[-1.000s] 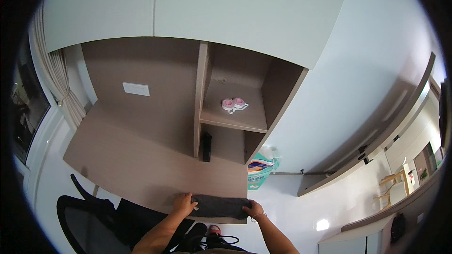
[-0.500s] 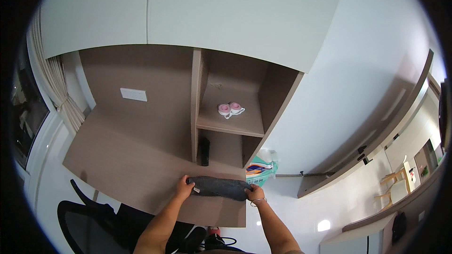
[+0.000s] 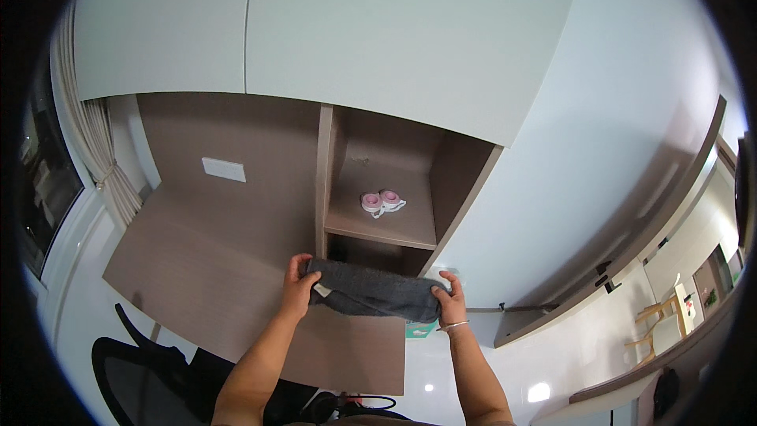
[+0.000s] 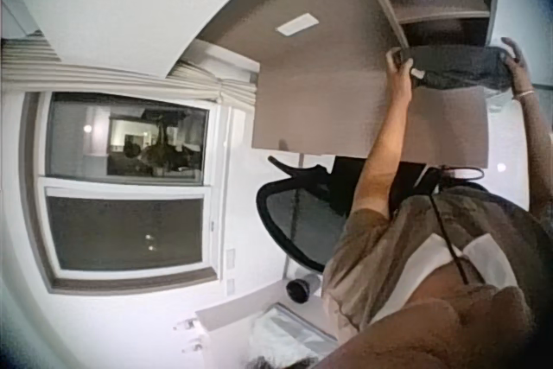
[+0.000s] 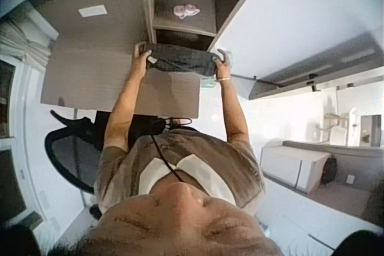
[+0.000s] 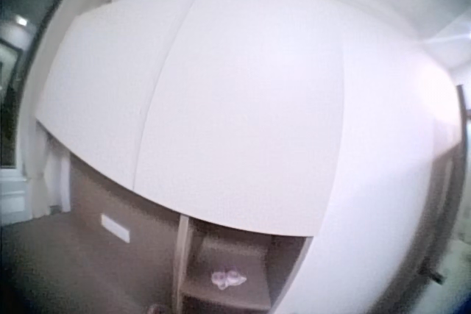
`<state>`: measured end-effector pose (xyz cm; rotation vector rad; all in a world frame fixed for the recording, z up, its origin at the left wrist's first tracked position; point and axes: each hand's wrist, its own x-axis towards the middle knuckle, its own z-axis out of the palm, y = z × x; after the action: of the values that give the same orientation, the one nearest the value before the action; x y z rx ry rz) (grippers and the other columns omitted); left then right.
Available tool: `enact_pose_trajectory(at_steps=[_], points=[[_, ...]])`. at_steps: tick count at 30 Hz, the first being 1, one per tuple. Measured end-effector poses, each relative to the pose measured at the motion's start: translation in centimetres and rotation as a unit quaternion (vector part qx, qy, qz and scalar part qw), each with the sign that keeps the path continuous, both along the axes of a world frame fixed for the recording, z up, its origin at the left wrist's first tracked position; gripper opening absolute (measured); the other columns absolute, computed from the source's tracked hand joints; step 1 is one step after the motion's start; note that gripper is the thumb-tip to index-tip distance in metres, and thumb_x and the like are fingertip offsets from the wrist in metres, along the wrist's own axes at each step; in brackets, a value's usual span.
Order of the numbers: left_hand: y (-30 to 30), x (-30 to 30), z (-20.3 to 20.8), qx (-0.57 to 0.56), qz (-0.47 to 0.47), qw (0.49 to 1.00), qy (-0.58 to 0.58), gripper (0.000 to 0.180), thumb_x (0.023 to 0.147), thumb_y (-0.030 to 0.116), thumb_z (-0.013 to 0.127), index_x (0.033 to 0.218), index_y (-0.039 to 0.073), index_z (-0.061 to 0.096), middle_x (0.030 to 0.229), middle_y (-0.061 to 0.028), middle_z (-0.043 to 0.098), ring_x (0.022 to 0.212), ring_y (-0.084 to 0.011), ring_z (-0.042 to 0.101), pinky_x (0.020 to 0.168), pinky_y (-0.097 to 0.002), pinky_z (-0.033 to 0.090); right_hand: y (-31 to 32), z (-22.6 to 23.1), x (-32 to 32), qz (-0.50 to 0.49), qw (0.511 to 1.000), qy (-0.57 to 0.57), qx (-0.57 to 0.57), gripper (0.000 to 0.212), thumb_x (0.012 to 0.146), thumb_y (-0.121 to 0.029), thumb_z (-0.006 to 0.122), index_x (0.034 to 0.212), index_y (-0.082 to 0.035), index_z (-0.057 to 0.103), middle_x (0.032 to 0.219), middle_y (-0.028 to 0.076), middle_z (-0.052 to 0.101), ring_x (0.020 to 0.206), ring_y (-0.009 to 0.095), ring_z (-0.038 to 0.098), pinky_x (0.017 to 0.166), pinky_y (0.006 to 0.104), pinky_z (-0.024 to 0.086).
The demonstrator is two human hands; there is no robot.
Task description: The person wipes a desk surface and shelves with a cloth, then moves to the window sill and wipes it thoroughly. They handle a water bottle and small pink objects on the shelf before continuing to clean the window frame and sill.
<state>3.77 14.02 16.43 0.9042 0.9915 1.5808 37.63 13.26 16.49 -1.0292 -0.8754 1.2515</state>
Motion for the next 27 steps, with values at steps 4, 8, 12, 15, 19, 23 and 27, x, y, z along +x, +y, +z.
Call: enact_pose_trajectory(at_steps=[4,8,12,15,19,23,27], points=[[0.8,0.6,4.1,0.061,0.012,0.998,0.031,0.04,0.082,-0.002,0.06,0.118,0.01,0.046,0.106,-0.0026,0.05,0.096,-0.0144,0.05,0.088,-0.0285,0.043,0.9,3.1,-1.4,-0.125,0.929,-0.273,0.217,0.033,0.081,0.009,0.058,0.11,-0.008,0.059,0.1,0.01,0.064,0.091,0.021,0.063,0.078,0.0312,0.051],[3.7,1.6,6.5,0.168,0.1,0.954,0.226,0.021,0.084,-0.005,0.057,0.101,0.007,0.053,0.094,-0.0007,0.051,0.088,-0.0128,0.05,0.083,-0.0266,0.044,1.2,10.0,-5.6,-0.19,0.759,-0.492,0.382,0.027,0.076,0.012,0.057,0.097,-0.004,0.065,0.11,0.015,0.063,0.101,0.032,0.062,0.085,0.0366,0.052],[4.6,4.7,9.3,0.105,0.153,0.941,0.284,0.025,0.085,-0.003,0.059,0.108,0.007,0.06,0.09,-0.0036,0.059,0.087,-0.0161,0.056,0.085,-0.029,0.045,4.0,10.9,-7.0,-0.136,0.691,-0.654,0.275,0.033,0.078,0.003,0.058,0.109,-0.004,0.065,0.125,0.019,0.055,0.107,0.038,0.058,0.087,0.0421,0.051],[5.2,5.0,8.0,0.106,0.159,0.901,0.388,0.032,0.085,0.003,0.059,0.117,0.003,0.058,0.119,-0.0182,0.058,0.106,-0.0334,0.057,0.095,-0.0403,0.045,5.4,9.9,-6.7,-0.093,0.621,-0.76,0.165,0.035,0.084,-0.012,0.056,0.118,-0.004,0.063,0.137,0.015,0.046,0.11,0.035,0.056,0.087,0.0445,0.05],[4.9,5.3,7.5,0.104,0.177,0.74,0.641,0.044,0.087,0.015,0.059,0.127,-0.002,0.054,0.136,-0.0205,0.048,0.116,-0.0372,0.05,0.094,-0.0448,0.044,5.7,10.0,-6.6,-0.072,0.541,-0.82,0.171,0.037,0.087,-0.017,0.049,0.117,-0.003,0.064,0.14,0.014,0.046,0.119,0.031,0.047,0.097,0.0422,0.04],[5.3,5.3,8.9,0.129,0.191,0.631,0.74,0.042,0.087,0.016,0.058,0.126,0.0,0.057,0.141,-0.0173,0.045,0.114,-0.0319,0.05,0.087,-0.0416,0.043,6.6,10.5,-7.7,-0.077,0.453,-0.865,0.2,0.035,0.086,-0.02,0.049,0.109,-0.003,0.07,0.143,0.012,0.045,0.129,0.031,0.038,0.106,0.0451,0.028],[6.5,5.8,9.6,0.176,0.229,0.608,0.739,0.034,0.085,0.012,0.058,0.116,0.001,0.064,0.132,-0.0153,0.051,0.112,-0.031,0.05,0.087,-0.0422,0.041,7.9,10.5,-8.6,-0.044,0.437,-0.882,0.174,0.035,0.087,-0.022,0.05,0.107,-0.005,0.073,0.142,0.012,0.047,0.132,0.031,0.036,0.109,0.0474,0.024]])
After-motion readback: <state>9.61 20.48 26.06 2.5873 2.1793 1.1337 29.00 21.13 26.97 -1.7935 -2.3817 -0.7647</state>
